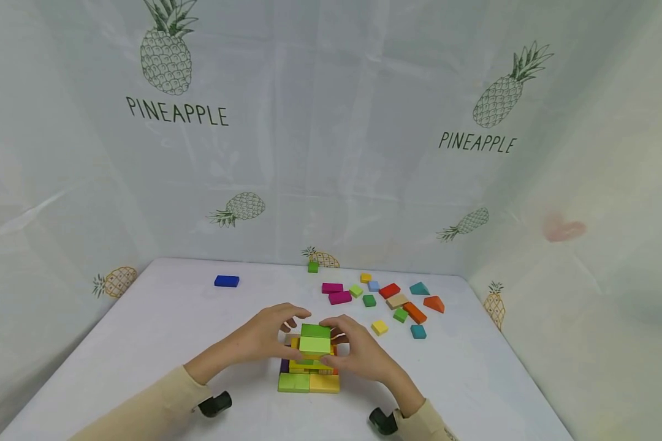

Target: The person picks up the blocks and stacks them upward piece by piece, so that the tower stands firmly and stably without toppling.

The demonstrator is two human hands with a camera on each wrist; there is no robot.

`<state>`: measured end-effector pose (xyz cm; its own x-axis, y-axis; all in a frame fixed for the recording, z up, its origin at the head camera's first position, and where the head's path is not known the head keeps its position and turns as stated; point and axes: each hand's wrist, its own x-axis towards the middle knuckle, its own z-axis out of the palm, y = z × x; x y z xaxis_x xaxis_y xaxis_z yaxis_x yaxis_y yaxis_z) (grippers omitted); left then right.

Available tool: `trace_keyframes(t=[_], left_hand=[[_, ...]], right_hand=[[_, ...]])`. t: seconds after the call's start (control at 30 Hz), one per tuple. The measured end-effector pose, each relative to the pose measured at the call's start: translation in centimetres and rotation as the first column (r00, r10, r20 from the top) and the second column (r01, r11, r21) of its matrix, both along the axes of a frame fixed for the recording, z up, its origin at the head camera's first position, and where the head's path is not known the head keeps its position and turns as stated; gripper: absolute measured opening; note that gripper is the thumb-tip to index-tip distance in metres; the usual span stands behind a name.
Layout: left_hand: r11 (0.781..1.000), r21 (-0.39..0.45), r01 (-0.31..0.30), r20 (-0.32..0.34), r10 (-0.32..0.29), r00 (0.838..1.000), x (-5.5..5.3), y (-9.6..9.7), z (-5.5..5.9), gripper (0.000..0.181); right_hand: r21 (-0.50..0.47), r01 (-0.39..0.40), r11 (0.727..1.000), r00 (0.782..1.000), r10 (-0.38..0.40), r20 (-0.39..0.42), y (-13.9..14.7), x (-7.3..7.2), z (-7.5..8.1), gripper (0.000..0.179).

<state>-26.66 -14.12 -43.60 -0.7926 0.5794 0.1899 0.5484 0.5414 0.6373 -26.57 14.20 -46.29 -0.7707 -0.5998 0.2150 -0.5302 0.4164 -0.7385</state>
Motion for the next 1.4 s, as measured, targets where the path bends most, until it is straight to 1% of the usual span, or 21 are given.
trace_keyframes(t=[0.13,0.23,0.3,0.4,0.5,0.63,0.77,0.87,0.93,1.0,1.13,1.23,1.3,1.4], left_hand=[[1.0,0.003,-0.016,0.005,0.016,1.0,-0.8,-1.4,0.9,0.079],[0.998,-0.009,-0.057,-0.027,0.057,0.998,-1.7,-2.8,1.6,0.078],[0.996,-0.004,-0.084,-0.049,0.084,0.995,-2.5,-3.9,1.9,0.077],[0.991,0.003,-0.136,-0.086,0.136,0.987,-4.2,-5.8,1.7,0.075],[0.983,0.01,-0.185,-0.112,0.185,0.976,-6.2,-7.9,0.9,0.073],[0.964,-0.008,-0.266,-0.11,0.263,0.958,-8.9,-10.8,-0.7,0.07],[0.939,-0.055,-0.339,-0.077,0.335,0.939,-10.8,-13.5,-2.1,0.069],[0.92,-0.107,-0.377,-0.063,0.372,0.926,-11.8,-15.0,-2.9,0.068],[0.91,-0.143,-0.389,-0.064,0.384,0.921,-12.3,-15.7,-3.4,0.067],[0.907,-0.169,-0.386,-0.07,0.379,0.923,-12.5,-16.1,-3.7,0.066],[0.912,-0.203,-0.356,-0.098,0.343,0.934,-12.4,-16.5,-4.0,0.063],[0.917,-0.208,-0.34,-0.127,0.319,0.939,-12.1,-16.3,-4.1,0.057],[0.918,-0.206,-0.34,-0.154,0.313,0.937,-12.0,-16.2,-4.1,0.052],[0.919,-0.187,-0.346,-0.176,0.315,0.933,-11.9,-16.1,-4.2,0.044]], right_hand=[[0.003,0.003,1.0,1.0,-0.003,0.003,0.0,0.0,0.0,0.061],[0.006,0.009,1.0,1.0,-0.009,0.004,0.0,0.0,0.0,0.061],[0.008,0.011,1.0,1.0,-0.011,0.002,0.0,0.0,0.1,0.061],[0.004,0.011,1.0,1.0,-0.011,0.011,0.1,0.0,0.0,0.061],[0.001,0.009,1.0,1.0,-0.009,0.015,0.1,0.0,-0.1,0.062],[0.003,0.005,1.0,1.0,-0.005,0.01,0.1,-0.1,-0.3,0.062],[0.004,-0.001,1.0,1.0,0.001,0.001,0.0,0.0,-0.3,0.061],[0.004,-0.001,1.0,1.0,0.001,-0.001,0.0,0.0,-0.2,0.061],[0.004,0.0,1.0,1.0,0.0,-0.001,0.0,0.0,-0.1,0.061],[0.002,-0.001,1.0,1.0,0.001,0.001,0.0,0.0,0.0,0.061],[0.003,-0.003,1.0,1.0,0.003,-0.002,-0.1,0.1,0.1,0.061],[0.007,-0.002,1.0,1.0,0.002,-0.005,-0.1,0.1,0.1,0.061],[0.01,0.001,1.0,1.0,-0.001,-0.004,-0.1,0.1,0.2,0.061],[0.012,0.005,1.0,1.0,-0.005,-0.003,-0.1,0.1,0.2,0.061]])
